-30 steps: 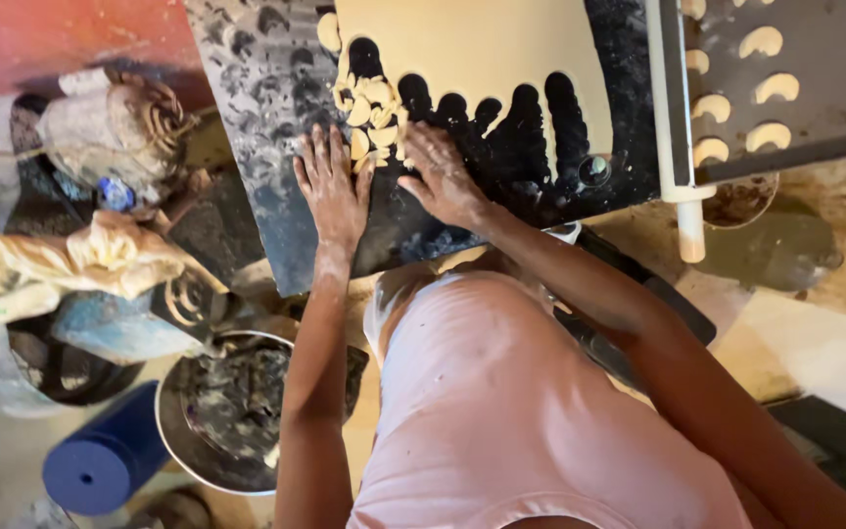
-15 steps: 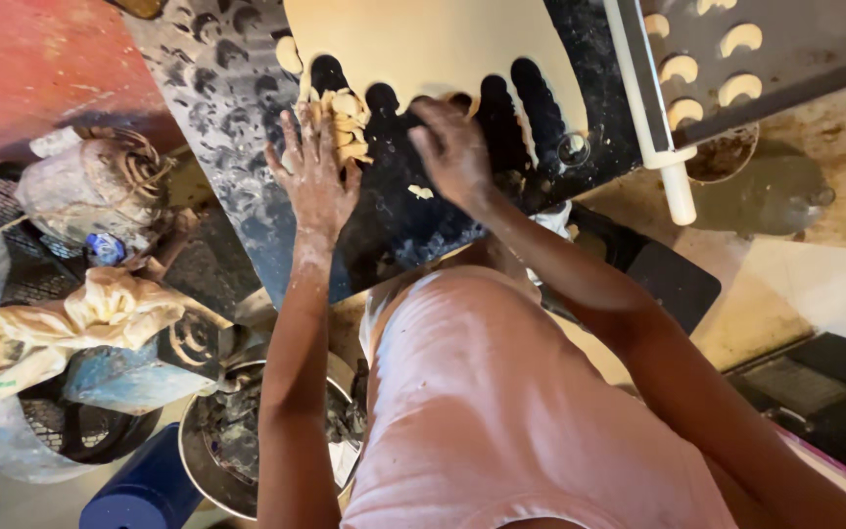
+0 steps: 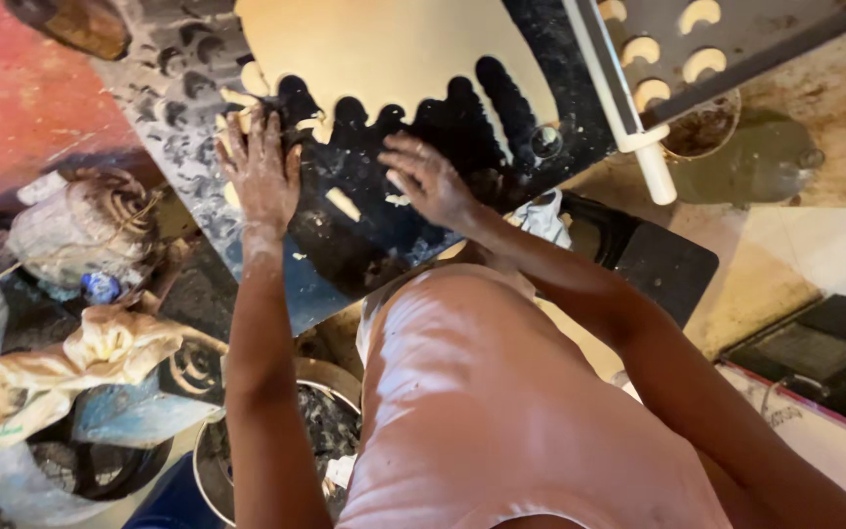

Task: The person uses a rolling pin to flatten dough on a black work surface, then uses a small cylindrical cutter to cut crescent-shaped pieces. The cut pieces are arranged in rows on the surface and transferred to a metal tray with indentations.

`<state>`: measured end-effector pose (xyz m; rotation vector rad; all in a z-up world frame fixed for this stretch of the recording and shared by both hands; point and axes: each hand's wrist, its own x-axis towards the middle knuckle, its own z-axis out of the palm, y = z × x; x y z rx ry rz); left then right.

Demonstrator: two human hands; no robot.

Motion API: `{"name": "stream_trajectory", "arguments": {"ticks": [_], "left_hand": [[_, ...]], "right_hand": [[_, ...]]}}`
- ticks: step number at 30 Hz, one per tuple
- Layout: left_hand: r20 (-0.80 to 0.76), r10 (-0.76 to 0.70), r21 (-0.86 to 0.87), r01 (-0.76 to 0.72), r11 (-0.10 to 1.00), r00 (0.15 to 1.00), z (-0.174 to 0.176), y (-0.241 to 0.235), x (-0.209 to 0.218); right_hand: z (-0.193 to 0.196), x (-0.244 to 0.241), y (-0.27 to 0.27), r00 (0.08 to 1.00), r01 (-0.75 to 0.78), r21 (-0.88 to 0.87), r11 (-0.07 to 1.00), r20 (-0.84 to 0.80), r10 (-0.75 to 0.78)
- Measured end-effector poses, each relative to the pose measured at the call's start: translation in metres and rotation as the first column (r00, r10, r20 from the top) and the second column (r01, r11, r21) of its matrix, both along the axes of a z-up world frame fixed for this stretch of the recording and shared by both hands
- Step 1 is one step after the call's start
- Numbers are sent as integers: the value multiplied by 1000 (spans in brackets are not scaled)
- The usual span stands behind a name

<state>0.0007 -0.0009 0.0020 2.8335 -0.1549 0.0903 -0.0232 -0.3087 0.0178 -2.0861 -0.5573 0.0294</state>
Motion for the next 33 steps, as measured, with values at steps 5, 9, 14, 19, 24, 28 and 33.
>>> {"name": "stream_trajectory", "arguments": {"ticks": [5, 9, 14, 19, 24, 28, 33], "left_hand": [[-60, -29, 1, 29, 1000, 998, 16, -27, -12], [-48, -38, -11, 38, 999, 998, 21, -56, -30], [81, -172, -84, 179, 980, 982, 31, -89, -26], [-28, -259, -581, 195, 790, 966, 60, -174, -1], [-191, -407, -866, 42, 498, 893, 75, -300, 54], [-427, -466, -850, -168, 500, 775, 58, -389, 102], [-219, -261, -722, 24, 691, 940, 27, -463, 123]], "right_hand": [[29, 14, -73, 938, 317, -324, 891, 247, -244], [20, -7, -126, 874, 486, -494, 721, 252, -416], [-12, -12, -119, 840, 541, -661, 520, 394, -374], [5, -28, -152, 879, 477, -336, 812, 168, -447], [22, -28, -242, 608, 669, 271, 692, 337, -719], [25, 6, -314, 378, 925, -42, 377, 163, -911], [32, 41, -360, 540, 838, 142, 527, -69, -839]]}}
